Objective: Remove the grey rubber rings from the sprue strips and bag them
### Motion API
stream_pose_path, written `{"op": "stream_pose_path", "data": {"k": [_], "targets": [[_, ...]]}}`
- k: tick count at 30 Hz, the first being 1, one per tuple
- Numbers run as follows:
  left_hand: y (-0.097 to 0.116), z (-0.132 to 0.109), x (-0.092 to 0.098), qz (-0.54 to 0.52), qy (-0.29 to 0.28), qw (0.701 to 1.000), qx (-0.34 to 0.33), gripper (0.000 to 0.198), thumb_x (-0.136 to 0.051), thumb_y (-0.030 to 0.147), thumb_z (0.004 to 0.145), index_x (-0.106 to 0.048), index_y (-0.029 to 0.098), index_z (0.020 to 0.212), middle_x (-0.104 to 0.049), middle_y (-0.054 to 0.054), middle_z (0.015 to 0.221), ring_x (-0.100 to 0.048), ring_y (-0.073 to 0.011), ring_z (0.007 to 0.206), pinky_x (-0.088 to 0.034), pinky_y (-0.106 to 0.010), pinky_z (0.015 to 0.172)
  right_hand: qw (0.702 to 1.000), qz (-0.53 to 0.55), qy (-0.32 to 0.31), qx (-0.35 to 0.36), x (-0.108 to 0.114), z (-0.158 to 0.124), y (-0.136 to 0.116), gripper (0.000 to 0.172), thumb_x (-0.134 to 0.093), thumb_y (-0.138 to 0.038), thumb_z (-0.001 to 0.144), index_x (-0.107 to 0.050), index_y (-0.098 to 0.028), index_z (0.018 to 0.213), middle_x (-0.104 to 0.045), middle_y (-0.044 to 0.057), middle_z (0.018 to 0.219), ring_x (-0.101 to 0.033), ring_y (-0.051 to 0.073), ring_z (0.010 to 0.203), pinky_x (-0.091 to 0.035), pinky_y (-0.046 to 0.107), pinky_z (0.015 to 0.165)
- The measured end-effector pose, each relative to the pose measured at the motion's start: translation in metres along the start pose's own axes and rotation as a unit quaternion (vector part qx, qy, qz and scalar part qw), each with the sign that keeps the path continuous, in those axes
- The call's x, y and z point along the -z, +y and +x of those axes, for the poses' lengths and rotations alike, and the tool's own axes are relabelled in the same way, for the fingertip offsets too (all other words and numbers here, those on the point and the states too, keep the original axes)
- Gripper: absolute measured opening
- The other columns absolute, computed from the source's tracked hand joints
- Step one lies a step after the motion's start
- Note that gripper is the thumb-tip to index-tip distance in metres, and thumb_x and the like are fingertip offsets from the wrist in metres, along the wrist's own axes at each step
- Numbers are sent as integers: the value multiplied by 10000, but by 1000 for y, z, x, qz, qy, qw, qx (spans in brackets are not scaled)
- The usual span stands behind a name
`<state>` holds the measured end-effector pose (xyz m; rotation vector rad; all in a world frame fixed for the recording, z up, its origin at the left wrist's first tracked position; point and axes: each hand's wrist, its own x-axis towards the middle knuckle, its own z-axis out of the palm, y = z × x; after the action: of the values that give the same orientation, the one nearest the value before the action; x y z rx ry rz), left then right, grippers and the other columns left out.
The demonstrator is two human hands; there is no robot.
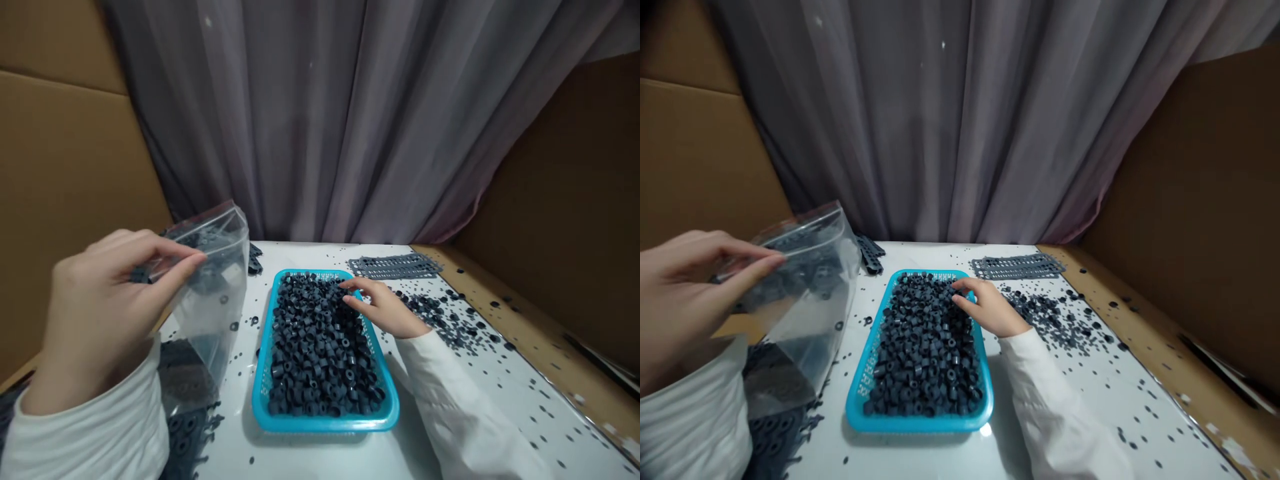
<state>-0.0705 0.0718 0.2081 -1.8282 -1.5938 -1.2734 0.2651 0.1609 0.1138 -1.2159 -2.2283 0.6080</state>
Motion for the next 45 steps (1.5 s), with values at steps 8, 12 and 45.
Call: {"op": "stream_pose_path", "data": {"k": [8,12,45], "targets": [[23,0,-2,-40,36,999,-9,179,-659,382,718,-653,212,660,-530,24,572,-441,-114,522,-316,-255,501,977,-95,-138,135,-46,40,-20,561,-585,-474,783,-468,-251,1285,-390,115,1373,-369,311,1222,-328,470,987],[25,0,-3,-52,21,998,-17,145,-664,357,723,-658,222,671,-507,36,559,-440,-109,537,-318,-250,510,954,-182,-183,151,-66,50,-23,369,-499,-446,848,-573,-246,1149,-529,110,1171,-454,296,1054,-401,463,844],[24,-4,-20,-45,-20,999,-13,170,-662,393,705,-649,227,667,-561,20,601,-485,-132,555,-338,-262,522,630,710,-32,-315,-49,0,-18,208,-626,-339,790,-486,-188,769,-536,-2,726,-498,79,567,-424,180,433]]}}
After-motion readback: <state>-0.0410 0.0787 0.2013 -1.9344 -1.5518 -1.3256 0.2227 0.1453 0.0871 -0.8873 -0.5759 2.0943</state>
